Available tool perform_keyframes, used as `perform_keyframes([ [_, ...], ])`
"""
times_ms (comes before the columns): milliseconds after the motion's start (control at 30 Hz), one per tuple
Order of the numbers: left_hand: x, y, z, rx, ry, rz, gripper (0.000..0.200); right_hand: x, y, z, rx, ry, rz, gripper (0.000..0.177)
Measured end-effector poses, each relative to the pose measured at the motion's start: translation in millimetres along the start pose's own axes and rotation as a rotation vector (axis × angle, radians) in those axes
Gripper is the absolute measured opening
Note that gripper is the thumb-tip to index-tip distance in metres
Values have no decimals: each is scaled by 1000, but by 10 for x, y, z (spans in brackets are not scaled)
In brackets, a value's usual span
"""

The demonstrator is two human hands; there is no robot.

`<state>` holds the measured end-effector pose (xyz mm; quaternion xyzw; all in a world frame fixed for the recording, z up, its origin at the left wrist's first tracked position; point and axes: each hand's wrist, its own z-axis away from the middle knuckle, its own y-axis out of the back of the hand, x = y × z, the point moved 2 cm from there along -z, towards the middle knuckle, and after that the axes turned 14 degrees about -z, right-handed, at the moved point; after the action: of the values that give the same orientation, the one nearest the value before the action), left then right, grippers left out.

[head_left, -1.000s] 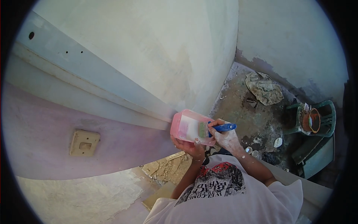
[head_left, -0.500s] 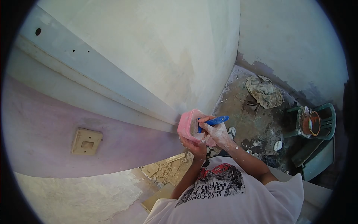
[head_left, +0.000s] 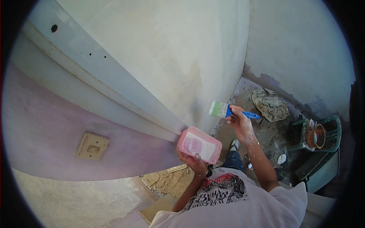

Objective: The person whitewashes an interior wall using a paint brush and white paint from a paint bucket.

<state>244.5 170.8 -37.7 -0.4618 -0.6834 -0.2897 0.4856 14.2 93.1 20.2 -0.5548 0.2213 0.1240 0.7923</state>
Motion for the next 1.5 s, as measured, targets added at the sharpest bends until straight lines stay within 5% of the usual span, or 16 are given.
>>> perform_keyframes([
  [233,-96,92,18,13,-35,-41,99,271,-107,-1223,100,187,105,24],
  [467,-90,130,49,-25,-10,-89,96,-513,-1577,-1585,-107,276,-193,22],
  [567,-96,87,45,-28,-20,-40,96,-682,-1441,-1406,-274,347,-303,23],
  [667,-111,80,2,-19,28,63,98,-140,-957,-1568,-270,367,-172,25],
  [767,-79,82,12,-17,30,5,96,918,125,-1954,4,311,58,21],
  [900,128,4,-84,-53,10,19,93,1050,786,-1923,299,80,173,16],
  [967,155,-18,-89,-65,10,12,93,875,431,-2000,265,141,89,18],
  [1033,139,15,-83,-68,-14,10,93,497,-439,-1873,22,259,20,17],
  [1100,110,40,-75,-79,0,-28,93,-27,-1347,-1583,18,346,-7,20],
  [1267,136,17,-30,-56,57,-67,91,-803,-1790,-1283,-401,364,-293,26],
  [1367,161,-10,-51,-53,45,-40,91,-98,-1086,-1664,-372,290,-208,21],
  [1500,242,-58,-98,-77,56,-18,92,1325,499,-1832,21,234,-71,17],
])
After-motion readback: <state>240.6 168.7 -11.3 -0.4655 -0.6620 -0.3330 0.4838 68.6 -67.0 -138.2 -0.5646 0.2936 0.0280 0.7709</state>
